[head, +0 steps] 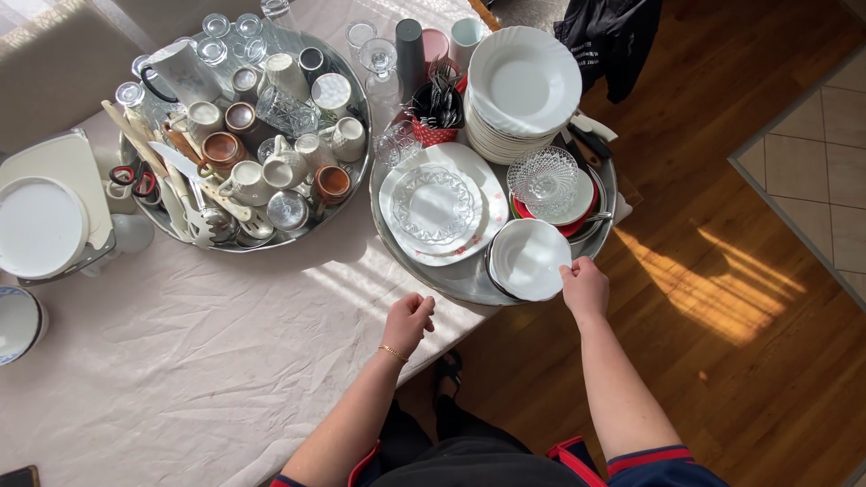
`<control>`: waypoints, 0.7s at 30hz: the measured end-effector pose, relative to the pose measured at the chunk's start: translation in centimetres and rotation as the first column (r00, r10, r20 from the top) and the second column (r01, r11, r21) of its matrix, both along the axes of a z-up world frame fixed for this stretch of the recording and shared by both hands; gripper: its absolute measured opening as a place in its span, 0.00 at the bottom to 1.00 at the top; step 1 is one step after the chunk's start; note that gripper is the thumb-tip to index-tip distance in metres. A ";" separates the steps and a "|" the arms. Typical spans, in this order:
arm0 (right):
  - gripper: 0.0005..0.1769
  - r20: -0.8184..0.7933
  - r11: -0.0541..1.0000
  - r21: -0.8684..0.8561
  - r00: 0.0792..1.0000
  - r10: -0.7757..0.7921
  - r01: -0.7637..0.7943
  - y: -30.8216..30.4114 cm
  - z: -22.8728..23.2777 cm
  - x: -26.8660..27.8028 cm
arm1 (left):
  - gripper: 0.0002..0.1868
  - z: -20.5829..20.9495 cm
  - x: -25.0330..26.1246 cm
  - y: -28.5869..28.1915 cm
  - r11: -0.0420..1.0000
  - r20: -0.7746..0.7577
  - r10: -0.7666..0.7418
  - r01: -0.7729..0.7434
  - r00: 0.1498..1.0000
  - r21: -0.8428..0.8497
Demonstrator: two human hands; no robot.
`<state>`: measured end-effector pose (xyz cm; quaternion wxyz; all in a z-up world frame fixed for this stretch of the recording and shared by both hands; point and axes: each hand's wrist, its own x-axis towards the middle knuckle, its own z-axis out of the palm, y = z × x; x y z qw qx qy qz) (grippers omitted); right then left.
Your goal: The person sorts a mixed pile of dishes on a table, picking up mugs, bowls, plates, and cutlery one at a time and placing them into separate stacks or piles by type. The person handles ceramic mugs, glass bowls, white plates, and metal spoons, arranging them neatly on the table surface.
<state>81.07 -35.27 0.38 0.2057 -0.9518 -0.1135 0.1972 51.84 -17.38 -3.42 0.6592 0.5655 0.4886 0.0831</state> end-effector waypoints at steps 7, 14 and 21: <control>0.22 -0.089 0.998 -0.043 0.995 0.046 -0.050 0.2 -0.1 1.2 | 0.14 -0.3 9.0 -1.3 0.895 -0.248 -0.358 0.407 0.900 0.185; 0.16 -0.181 0.992 0.127 0.983 0.015 0.008 0.3 0.2 1.2 | 0.13 -0.6 13.8 -1.7 0.776 -0.369 -0.461 0.568 0.807 0.274; 0.13 -0.163 0.970 0.243 0.986 0.018 0.023 -0.8 1.6 0.9 | 0.08 -0.9 13.1 -1.9 0.859 -0.227 -0.451 0.488 0.863 0.151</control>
